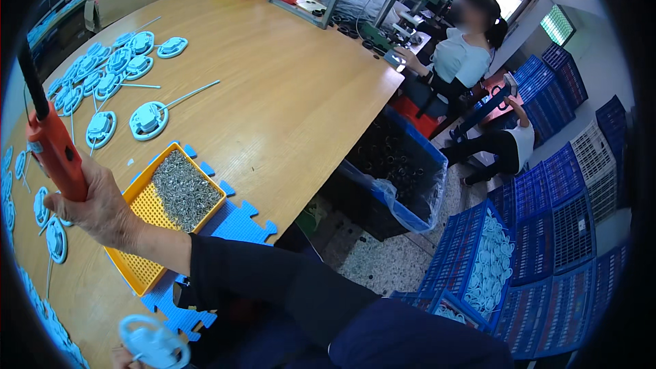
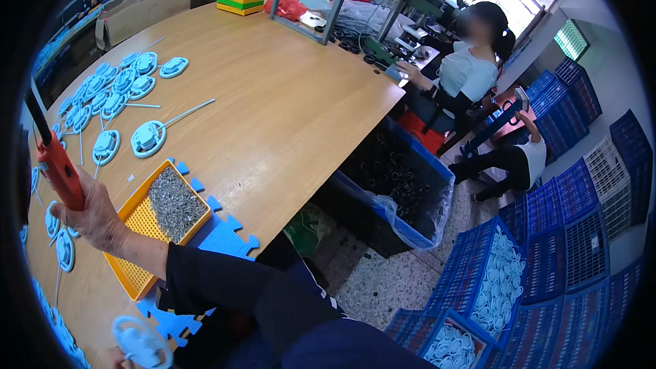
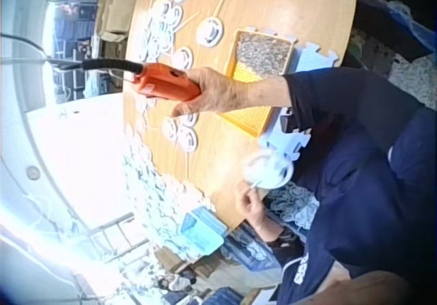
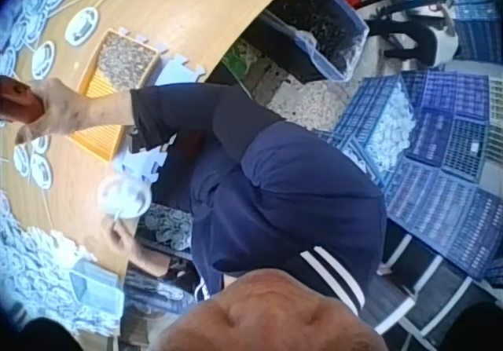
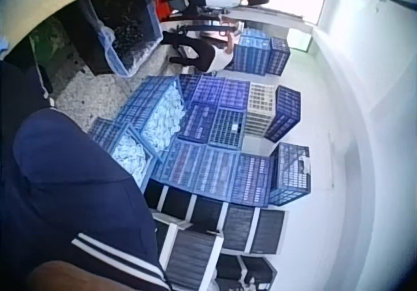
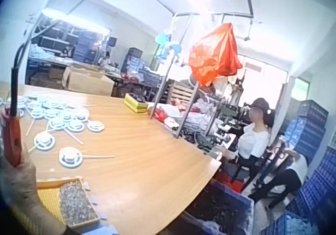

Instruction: Assembling blue plastic components by driving screws into them with a power tool.

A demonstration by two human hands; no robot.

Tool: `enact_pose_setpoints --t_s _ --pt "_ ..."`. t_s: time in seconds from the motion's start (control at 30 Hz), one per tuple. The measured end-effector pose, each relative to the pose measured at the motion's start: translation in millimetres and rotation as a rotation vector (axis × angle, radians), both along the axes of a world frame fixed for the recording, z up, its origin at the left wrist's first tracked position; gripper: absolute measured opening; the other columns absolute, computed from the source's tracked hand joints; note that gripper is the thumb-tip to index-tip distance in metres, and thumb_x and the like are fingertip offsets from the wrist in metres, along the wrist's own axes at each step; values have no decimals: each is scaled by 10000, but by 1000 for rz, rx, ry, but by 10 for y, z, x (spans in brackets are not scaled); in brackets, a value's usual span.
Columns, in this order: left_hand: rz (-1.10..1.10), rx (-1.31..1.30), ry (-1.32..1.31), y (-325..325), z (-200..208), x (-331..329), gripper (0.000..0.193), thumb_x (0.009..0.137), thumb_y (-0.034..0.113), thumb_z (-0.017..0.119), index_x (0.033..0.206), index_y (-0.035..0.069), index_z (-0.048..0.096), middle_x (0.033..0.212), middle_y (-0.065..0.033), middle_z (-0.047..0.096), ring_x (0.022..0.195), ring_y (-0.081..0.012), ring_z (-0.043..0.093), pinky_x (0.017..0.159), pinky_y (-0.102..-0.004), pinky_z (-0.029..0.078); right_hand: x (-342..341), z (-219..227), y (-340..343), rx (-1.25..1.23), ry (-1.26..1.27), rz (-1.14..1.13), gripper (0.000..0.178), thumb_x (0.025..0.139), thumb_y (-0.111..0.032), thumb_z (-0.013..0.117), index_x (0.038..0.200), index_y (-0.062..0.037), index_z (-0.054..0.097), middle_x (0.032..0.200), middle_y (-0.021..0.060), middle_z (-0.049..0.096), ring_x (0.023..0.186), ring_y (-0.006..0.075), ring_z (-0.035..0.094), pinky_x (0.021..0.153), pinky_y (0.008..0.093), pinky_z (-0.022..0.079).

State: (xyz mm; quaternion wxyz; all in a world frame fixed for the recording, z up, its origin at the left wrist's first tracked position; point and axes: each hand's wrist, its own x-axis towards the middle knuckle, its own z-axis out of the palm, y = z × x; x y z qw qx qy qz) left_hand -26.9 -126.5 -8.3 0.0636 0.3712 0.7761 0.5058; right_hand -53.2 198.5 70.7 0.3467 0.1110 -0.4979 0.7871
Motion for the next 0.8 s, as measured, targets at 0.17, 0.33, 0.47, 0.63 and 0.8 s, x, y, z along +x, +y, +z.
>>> enact_pose_setpoints --t_s 0.17,0.33,0.47,0.63,0.8 --pt "139 -338 205 199 -364 276 130 892 65 628 982 -24 601 888 -114 556 788 -176 550 658 -272 466 261 16 -277 -70 49 58 666 755 -323 799 1261 -32 479 974 18 527 901 91 488 775 281 450" --pt "254 -285 412 550 -386 341 121 729 35 631 829 17 565 866 -150 523 847 -333 481 743 -424 378 908 23 -148 156 -369 119 595 787 -231 776 1268 -42 479 997 9 568 916 91 528 769 282 458" --pt "217 -200 344 712 -166 445 450 691 144 718 1107 53 574 1088 -146 537 1043 -341 493 945 -482 345 1053 -84 -302 35 -161 66 393 881 -336 659 1088 -62 467 772 59 532 645 158 534 596 299 451" --pt "117 -271 342 859 -45 593 680 681 307 784 1255 66 512 1198 -146 483 1109 -334 466 993 -550 274 1118 -78 -476 156 -182 232 427 855 -388 684 1039 -68 468 715 37 520 607 145 521 579 295 441" --pt "198 -308 362 930 -148 606 714 674 315 796 1262 51 491 1207 -147 466 1113 -325 458 993 -546 269 1091 -133 -602 227 -200 145 417 852 -377 690 1024 -67 471 711 42 521 606 146 522 579 300 443"
